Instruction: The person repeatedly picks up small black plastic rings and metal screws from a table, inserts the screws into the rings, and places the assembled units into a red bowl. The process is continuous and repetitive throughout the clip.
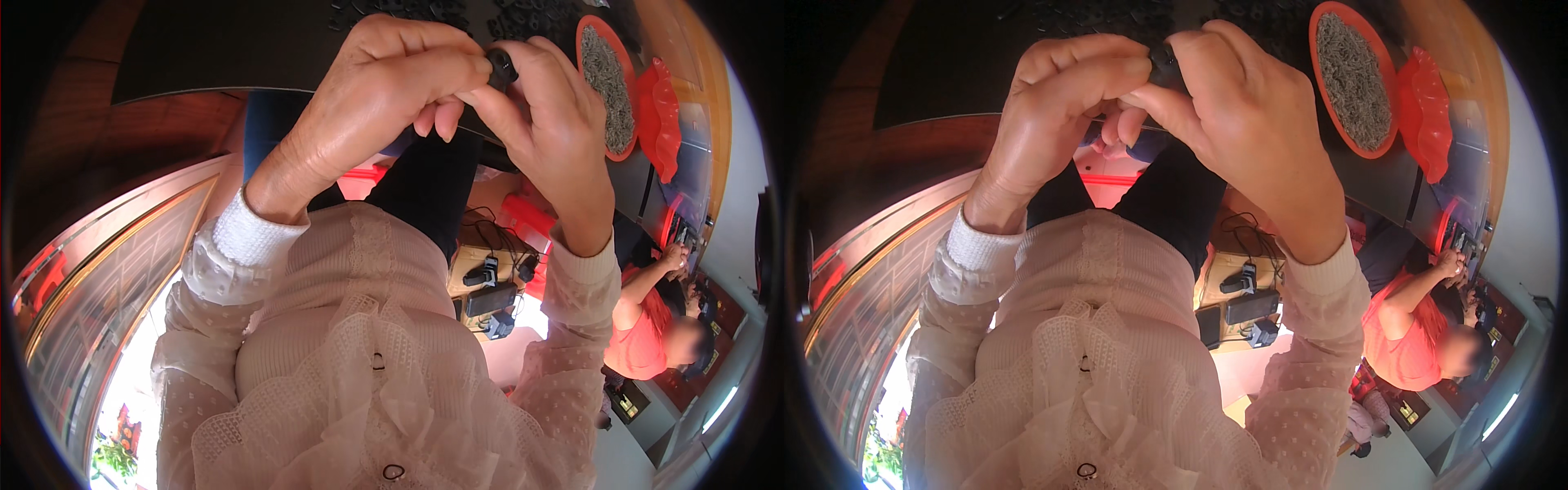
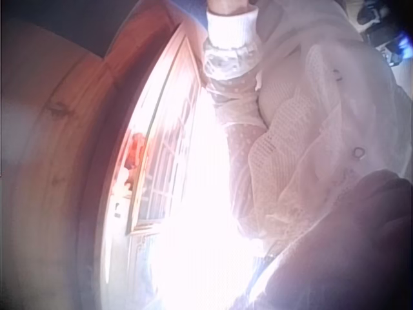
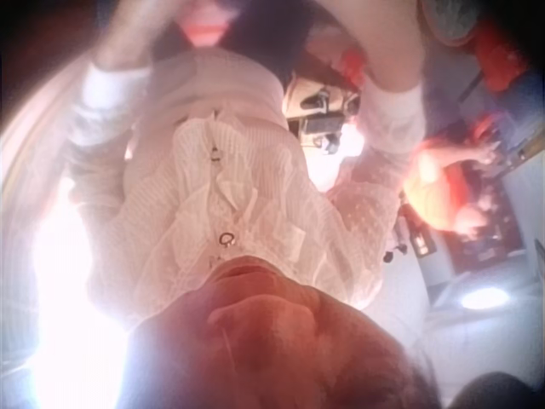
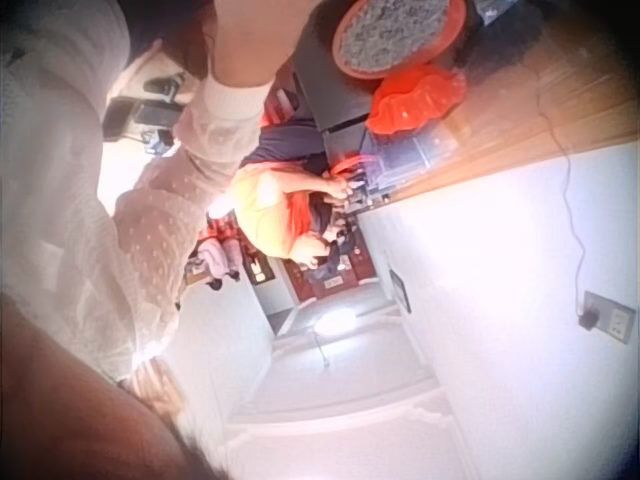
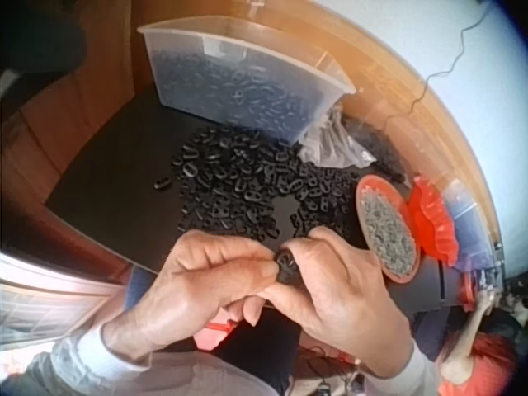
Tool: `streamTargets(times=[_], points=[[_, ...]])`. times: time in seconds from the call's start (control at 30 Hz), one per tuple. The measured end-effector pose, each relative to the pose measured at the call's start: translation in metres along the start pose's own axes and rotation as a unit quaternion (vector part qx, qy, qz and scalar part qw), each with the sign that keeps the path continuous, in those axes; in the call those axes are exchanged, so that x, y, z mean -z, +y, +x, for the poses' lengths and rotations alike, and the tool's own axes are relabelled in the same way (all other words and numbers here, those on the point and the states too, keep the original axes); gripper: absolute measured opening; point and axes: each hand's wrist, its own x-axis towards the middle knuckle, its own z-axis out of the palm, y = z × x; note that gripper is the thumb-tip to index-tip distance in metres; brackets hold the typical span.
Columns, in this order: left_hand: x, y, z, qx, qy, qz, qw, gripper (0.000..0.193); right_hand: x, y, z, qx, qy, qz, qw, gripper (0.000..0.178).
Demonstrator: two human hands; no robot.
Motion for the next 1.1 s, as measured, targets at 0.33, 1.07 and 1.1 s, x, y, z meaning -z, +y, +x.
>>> streamTargets(times=[0.33,1.07,1.1], points=[[0.000,0.000,0.002,-0.033,-0.034,0.040,0.998,0.023,0.007,-0.003,-0.004,-0.002,-0.049,0.040,0.998,0.033],[0.012,-0.010,0.001,-0.332,-0.146,0.303,0.881,0.006,0.015,-0.012,-0.004,0.039,-0.113,-0.021,0.993,0.042],[0.013,-0.008,0.000,-0.293,-0.162,0.292,0.896,0.007,0.015,-0.012,-0.005,0.039,-0.114,-0.017,0.993,0.042]])
